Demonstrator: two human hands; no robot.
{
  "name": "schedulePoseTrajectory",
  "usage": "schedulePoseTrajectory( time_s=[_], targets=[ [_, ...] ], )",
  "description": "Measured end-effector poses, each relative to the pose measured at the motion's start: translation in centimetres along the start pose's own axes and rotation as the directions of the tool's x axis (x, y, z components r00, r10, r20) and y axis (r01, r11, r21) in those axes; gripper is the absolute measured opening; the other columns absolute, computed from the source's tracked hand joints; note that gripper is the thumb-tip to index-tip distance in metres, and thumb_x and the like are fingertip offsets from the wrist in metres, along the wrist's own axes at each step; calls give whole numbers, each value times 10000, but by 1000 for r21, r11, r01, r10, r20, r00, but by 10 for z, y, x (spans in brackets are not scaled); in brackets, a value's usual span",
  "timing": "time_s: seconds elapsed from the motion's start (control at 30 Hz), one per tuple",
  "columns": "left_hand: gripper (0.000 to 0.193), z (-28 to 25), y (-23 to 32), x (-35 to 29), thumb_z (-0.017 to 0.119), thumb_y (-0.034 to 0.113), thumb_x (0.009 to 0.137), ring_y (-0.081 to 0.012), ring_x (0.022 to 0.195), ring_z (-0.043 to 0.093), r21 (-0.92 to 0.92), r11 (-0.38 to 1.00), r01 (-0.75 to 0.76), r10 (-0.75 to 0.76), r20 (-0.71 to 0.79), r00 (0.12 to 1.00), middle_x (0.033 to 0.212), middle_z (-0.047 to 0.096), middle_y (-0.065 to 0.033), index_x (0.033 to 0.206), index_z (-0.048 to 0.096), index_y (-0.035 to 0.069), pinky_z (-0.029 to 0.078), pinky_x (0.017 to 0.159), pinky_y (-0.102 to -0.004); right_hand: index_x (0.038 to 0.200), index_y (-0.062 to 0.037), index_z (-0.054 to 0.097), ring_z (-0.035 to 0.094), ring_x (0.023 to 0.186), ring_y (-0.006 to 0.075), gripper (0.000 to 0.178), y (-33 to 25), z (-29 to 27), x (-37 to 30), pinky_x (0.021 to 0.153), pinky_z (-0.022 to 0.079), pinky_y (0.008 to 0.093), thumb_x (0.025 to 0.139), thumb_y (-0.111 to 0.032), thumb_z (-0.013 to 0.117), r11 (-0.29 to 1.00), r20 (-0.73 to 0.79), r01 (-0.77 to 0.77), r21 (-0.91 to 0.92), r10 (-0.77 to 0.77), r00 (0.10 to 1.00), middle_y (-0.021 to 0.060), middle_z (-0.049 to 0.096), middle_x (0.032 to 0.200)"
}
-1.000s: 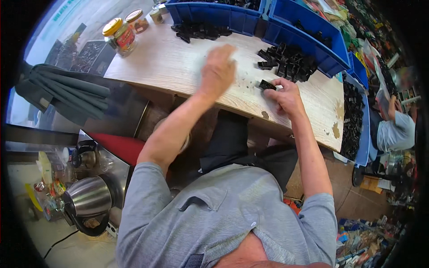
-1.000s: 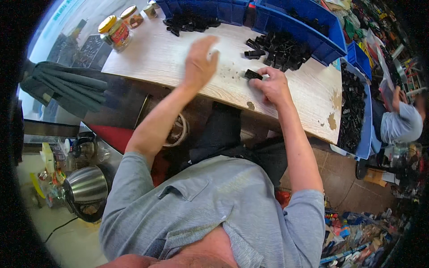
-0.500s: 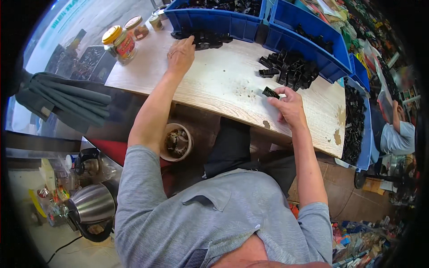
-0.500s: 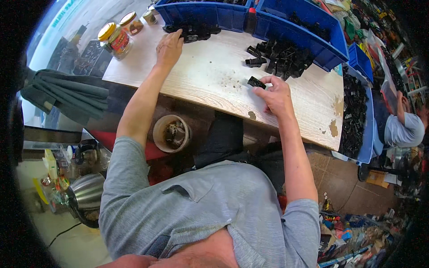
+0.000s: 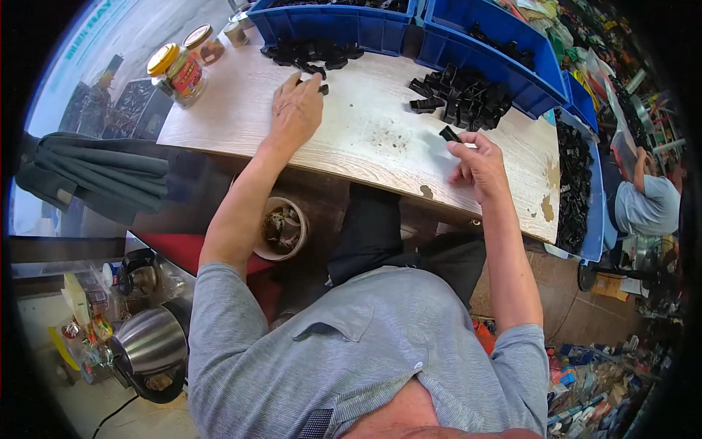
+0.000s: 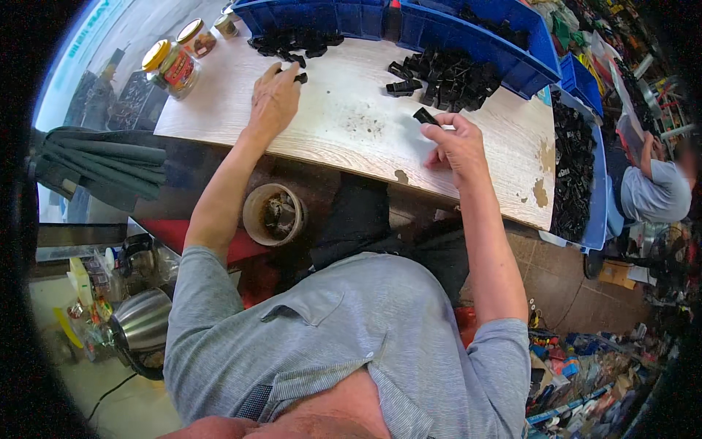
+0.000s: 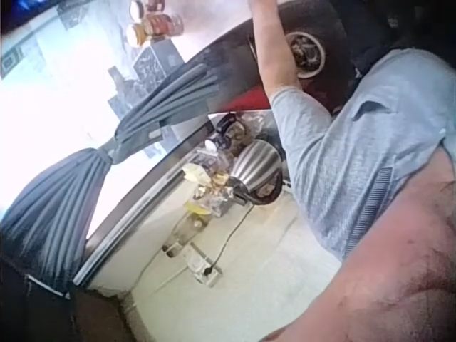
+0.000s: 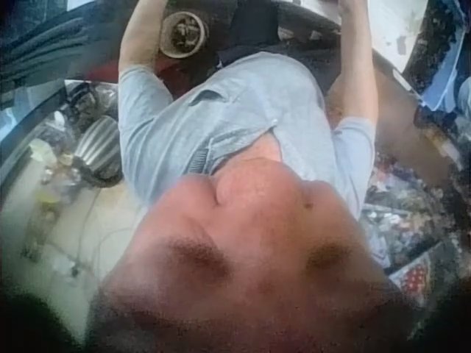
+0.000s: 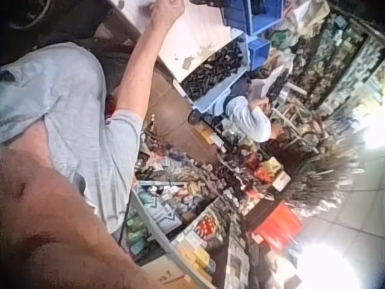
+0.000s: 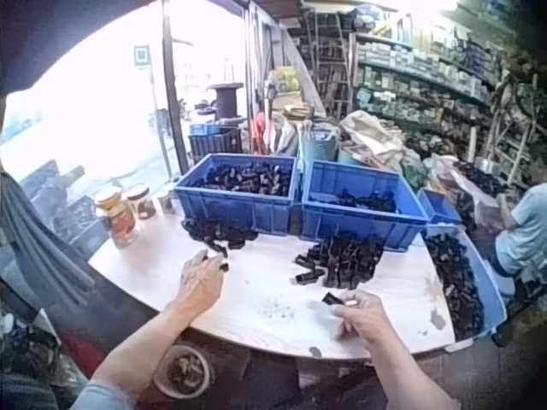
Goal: Assembling small black plastic components by snapping them together at a workbench.
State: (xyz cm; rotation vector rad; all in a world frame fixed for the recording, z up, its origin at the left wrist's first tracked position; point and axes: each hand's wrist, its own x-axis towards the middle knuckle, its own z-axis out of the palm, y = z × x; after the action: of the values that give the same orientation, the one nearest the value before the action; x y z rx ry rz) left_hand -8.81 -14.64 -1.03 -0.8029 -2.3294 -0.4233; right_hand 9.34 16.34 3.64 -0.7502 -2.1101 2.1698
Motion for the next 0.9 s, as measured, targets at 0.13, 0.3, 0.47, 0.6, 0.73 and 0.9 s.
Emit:
schedulePoseTrajectory(
  time_s=[0.13, 0.3, 0.47, 0.6, 0.73, 0.9],
  targets=[
    [291, -2, -2, -3, 662, 141, 882, -378, 1154, 617, -88, 996, 16, -19, -34, 999, 1024, 739, -125, 1164, 696, 76, 457, 959, -499, 1076, -56, 633, 552, 432, 136, 315, 6, -30, -2, 454, 561, 336, 837, -163, 807, 996, -56, -9, 85, 14, 998, -16, 484, 534],
    [239, -12, 11, -4, 702, 149, 874, -365, 1101, 639, -42, 999, -9, 8, -21, 1000, 968, 749, -101, 1106, 717, 90, 464, 932, -478, 1069, -60, 616, 556, 435, 138, 288, 6, -82, 1, 458, 568, 337, 863, -175, 781, 994, -222, 5, 107, 19, 975, -15, 472, 528],
    [242, -22, 37, -1, 724, 157, 870, -302, 937, 658, -4, 993, -118, 118, 59, 991, 874, 736, -71, 1111, 727, 135, 499, 800, -433, 1019, -68, 650, 563, 471, 202, 227, 2, -160, 16, 505, 586, 381, 874, -198, 766, 992, -506, 60, 110, 4, 863, 8, 438, 527],
    [238, -22, 56, 2, 721, 159, 872, -283, 840, 645, -8, 992, -129, 129, 132, 983, 800, 707, -66, 1110, 729, 144, 519, 720, -408, 1054, -77, 680, 585, 553, 219, 255, -5, -182, 18, 570, 603, 415, 865, -219, 776, 970, -673, 140, 197, 30, 739, 34, 478, 594],
    [227, -23, 67, 6, 694, 170, 886, -304, 833, 644, -49, 989, -142, 150, 270, 951, 820, 700, -99, 1106, 723, 124, 535, 723, -414, 1200, -85, 668, 591, 558, 197, 392, -15, -131, 15, 586, 614, 423, 853, -227, 784, 987, -622, 131, 97, -43, 782, 34, 504, 605],
    [130, -23, 78, 16, 640, 178, 861, -342, 859, 667, -148, 980, -134, 169, 252, 953, 790, 685, -140, 914, 693, 72, 549, 737, -432, 1321, -78, 607, 599, 502, 159, 530, -19, -54, 20, 516, 595, 376, 829, -174, 781, 995, -256, 70, -65, -84, 963, 9, 490, 565]
  ],
)
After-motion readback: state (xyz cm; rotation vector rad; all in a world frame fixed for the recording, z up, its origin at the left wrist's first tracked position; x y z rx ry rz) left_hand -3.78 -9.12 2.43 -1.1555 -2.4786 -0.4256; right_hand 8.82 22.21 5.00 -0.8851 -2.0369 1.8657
